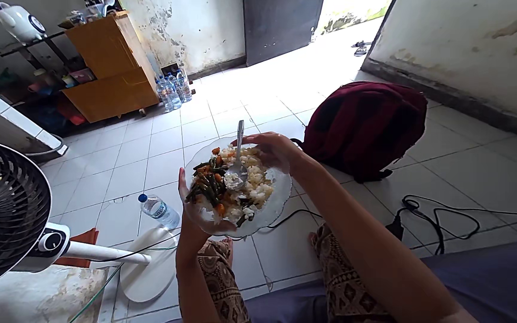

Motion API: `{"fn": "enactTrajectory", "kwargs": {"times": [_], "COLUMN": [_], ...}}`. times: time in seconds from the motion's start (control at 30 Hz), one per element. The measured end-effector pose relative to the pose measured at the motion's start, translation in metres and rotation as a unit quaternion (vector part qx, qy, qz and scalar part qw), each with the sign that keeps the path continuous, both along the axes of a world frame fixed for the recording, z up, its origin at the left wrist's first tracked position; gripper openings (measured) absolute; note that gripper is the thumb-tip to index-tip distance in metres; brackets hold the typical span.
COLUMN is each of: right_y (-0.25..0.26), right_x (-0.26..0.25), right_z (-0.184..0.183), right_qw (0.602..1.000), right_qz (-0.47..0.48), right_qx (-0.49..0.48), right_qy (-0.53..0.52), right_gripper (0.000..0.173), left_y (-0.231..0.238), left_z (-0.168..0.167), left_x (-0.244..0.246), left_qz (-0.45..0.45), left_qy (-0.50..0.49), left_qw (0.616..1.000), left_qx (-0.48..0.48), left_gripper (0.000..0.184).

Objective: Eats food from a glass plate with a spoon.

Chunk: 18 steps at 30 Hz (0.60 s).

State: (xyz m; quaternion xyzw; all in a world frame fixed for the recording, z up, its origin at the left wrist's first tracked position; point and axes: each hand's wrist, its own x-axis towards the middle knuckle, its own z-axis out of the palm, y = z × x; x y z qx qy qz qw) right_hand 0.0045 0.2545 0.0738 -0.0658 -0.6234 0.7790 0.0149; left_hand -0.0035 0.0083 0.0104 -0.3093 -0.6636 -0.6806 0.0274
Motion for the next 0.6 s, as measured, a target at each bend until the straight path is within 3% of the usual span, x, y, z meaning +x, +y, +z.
{"fn": "enactTrajectory", "kwargs": {"times": [0.6], "right_y": [-0.0007], "right_x": [-0.0038], "right_z": [-0.0049], "right_qw": [1.0], "right_qz": [0.003], "right_qx": [0.014], "right_qy": [-0.001], "right_gripper": [0.039], "left_y": [-0.0038], "left_z": [0.0002], "left_x": [-0.0002], "left_qz": [0.004], "left_qy": [-0.014], "left_qw": [1.0], "left_qx": [-0.013], "left_gripper": [0.151]}}
